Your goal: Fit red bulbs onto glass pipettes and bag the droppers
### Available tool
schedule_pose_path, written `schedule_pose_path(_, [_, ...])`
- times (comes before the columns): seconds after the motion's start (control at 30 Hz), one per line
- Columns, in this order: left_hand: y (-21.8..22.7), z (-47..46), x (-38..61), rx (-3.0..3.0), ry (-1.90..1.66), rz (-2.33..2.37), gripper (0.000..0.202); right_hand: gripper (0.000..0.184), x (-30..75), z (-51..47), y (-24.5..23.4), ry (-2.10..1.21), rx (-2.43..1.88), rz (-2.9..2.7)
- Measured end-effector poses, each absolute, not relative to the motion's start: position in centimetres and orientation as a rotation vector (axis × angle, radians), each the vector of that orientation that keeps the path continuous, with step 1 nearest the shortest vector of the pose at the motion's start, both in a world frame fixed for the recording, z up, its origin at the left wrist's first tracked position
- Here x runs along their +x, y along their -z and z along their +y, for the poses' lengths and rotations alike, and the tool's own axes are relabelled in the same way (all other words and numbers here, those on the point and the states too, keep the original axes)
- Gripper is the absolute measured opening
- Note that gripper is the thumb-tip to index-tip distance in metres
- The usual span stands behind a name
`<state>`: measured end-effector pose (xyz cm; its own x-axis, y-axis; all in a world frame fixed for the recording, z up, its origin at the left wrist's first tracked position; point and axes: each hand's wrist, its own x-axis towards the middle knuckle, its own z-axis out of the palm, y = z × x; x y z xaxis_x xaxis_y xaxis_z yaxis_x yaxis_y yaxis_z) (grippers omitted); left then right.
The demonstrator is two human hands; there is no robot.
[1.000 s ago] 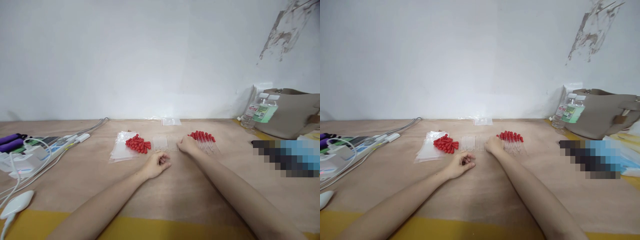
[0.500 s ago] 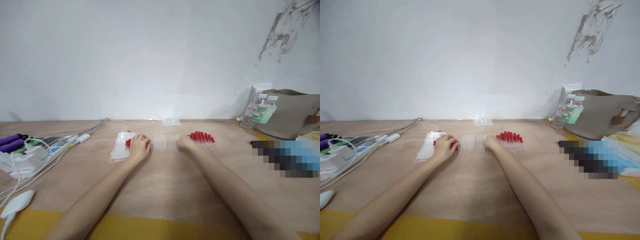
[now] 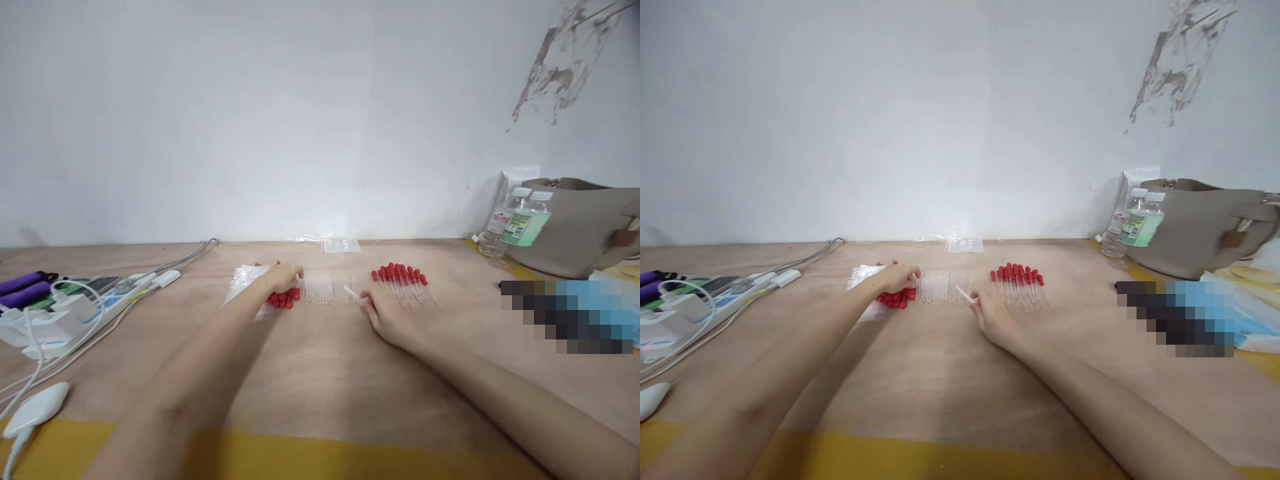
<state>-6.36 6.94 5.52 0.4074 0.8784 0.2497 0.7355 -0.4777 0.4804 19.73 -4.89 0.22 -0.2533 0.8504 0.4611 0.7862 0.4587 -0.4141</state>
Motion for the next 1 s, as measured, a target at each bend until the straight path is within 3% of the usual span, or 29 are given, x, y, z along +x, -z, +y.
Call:
schedule_pose_path(0.17, [-5.6, 6.8, -6.8, 2.339, -0.62, 1.332, 0.011, 0.031, 19.5, -5.3, 1.1, -0.029, -1.365, -2.107])
schedule_pose_path(0.4, [-6.0, 4.1, -5.4, 2.282, -0.901, 1.207, 0.022, 0.027, 19.3, -6.1, 0.0, 0.217, -1.357, -2.124])
schedule_pose_path(0.67, [-1.2, -2.2, -1.5, 1.749, -0.99, 0.954, 0.021, 0.018, 19.2, -6.1, 0.3, 0.022, -1.195, -2.056])
schedule_pose_path(1.0, [-0.4, -2.9, -0.9, 1.525, -1.075, 0.956, 0.034, 0.022, 19.3, -6.3, 0.2, -0.135, -1.239, -2.03])
